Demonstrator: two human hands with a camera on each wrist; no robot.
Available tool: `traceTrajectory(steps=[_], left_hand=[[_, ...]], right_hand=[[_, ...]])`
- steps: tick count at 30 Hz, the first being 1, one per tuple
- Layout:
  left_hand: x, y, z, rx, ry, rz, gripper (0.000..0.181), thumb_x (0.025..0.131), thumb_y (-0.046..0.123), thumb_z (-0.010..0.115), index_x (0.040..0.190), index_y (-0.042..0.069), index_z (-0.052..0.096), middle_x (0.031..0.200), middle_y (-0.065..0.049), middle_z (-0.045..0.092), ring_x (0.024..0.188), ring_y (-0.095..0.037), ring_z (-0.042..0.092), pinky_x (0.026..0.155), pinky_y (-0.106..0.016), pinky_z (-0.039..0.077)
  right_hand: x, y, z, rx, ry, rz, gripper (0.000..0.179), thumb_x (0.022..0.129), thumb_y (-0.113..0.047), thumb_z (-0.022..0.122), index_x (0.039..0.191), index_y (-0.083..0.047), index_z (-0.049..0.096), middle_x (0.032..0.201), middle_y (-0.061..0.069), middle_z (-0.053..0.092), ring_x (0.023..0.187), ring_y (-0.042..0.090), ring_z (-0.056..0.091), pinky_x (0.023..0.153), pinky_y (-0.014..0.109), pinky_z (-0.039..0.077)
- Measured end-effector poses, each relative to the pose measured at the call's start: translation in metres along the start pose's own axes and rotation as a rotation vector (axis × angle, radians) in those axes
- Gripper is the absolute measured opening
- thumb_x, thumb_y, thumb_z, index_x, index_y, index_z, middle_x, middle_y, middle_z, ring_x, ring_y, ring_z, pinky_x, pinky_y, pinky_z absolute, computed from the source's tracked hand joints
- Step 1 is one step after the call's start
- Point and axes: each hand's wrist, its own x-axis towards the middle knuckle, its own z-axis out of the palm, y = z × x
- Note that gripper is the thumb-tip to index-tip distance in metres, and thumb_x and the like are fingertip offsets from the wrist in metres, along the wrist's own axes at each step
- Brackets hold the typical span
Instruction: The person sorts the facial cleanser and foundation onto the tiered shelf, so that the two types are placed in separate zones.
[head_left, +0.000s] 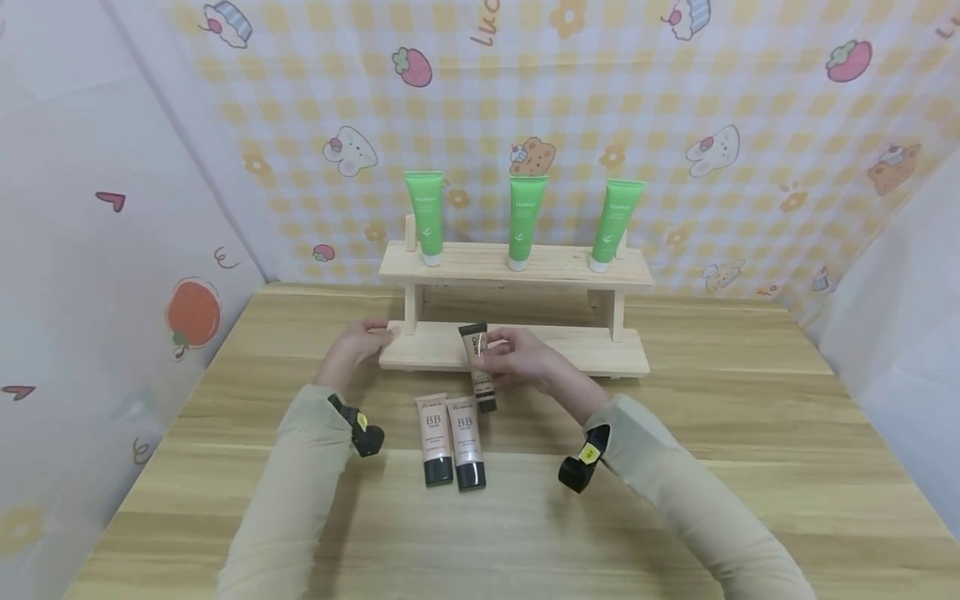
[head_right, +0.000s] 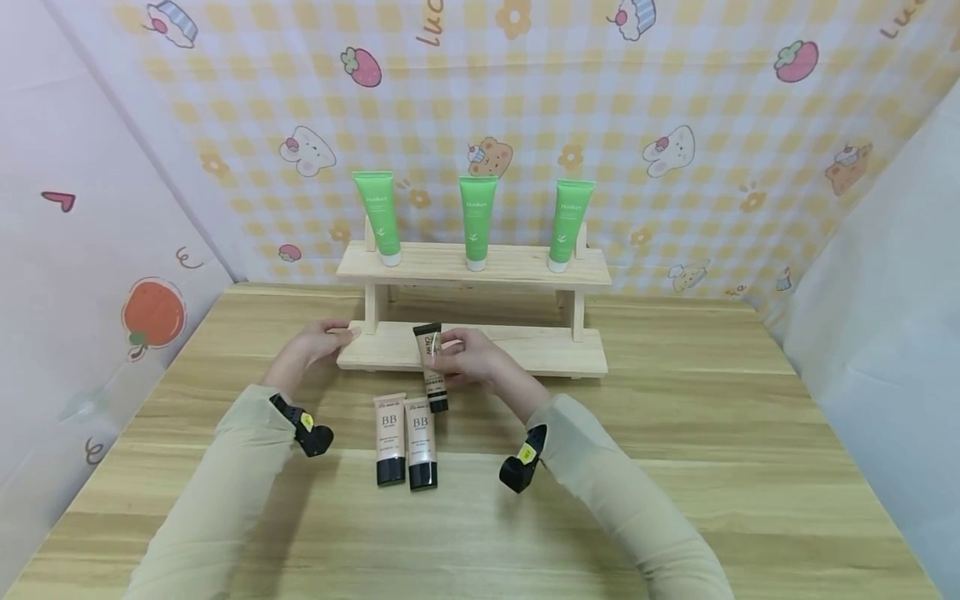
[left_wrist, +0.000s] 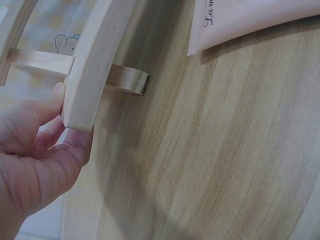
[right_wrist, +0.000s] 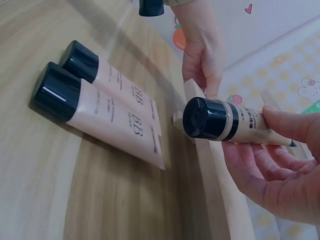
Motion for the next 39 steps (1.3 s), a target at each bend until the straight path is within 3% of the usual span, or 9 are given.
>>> traceTrajectory(steps=[6,15,28,34,39], left_hand=[[0.0,0.0,0.0,0.026,-0.01,0.001,0.056,0.095,0.029,0.046,0.141,0.004,0.029,0.144,-0.025,0.03,0.133,-0.037,0.028,0.112,-0.045,0.022],[0.001,-0.002,0.003,0.015,-0.009,0.0,0.055,0.095,0.029,0.047,0.141,0.004,0.029,0.144,-0.025,0.03,0.133,-0.037,0.029,0.112,-0.045,0.023],[0.003,-0.006,0.004,0.007,-0.023,0.008,0.057,0.095,0.031,0.046,0.141,0.004,0.028,0.142,-0.025,0.032,0.131,-0.037,0.033,0.11,-0.045,0.027],[0.003,-0.004,0.004,-0.024,-0.017,0.031,0.055,0.096,0.027,0.045,0.141,0.0,0.028,0.136,-0.026,0.041,0.117,-0.03,0.048,0.104,-0.039,0.037],[0.003,-0.001,0.002,-0.013,-0.008,0.025,0.055,0.096,0.028,0.044,0.141,0.0,0.029,0.136,-0.025,0.042,0.115,-0.027,0.049,0.105,-0.038,0.037]], right_hand=[[0.008,-0.006,0.004,0.07,0.049,-0.004,0.062,0.085,-0.012,0.063,0.138,-0.002,0.032,0.124,0.021,0.052,0.101,0.026,0.06,0.084,0.034,0.053],[0.02,-0.017,0.009,0.131,0.103,-0.047,0.065,0.082,-0.009,0.066,0.138,-0.004,0.034,0.133,0.021,0.047,0.113,0.033,0.055,0.087,0.034,0.052],[0.04,-0.025,0.021,0.134,0.147,-0.109,0.069,0.078,-0.01,0.071,0.138,-0.007,0.037,0.136,0.015,0.046,0.116,0.028,0.054,0.092,0.032,0.049],[0.05,-0.028,0.024,0.128,0.172,-0.154,0.069,0.076,-0.009,0.072,0.136,-0.006,0.039,0.133,0.014,0.05,0.119,0.027,0.051,0.094,0.033,0.048],[0.054,-0.032,0.026,0.12,0.197,-0.173,0.066,0.075,-0.008,0.073,0.134,-0.006,0.042,0.13,0.013,0.052,0.121,0.025,0.049,0.098,0.033,0.045]])
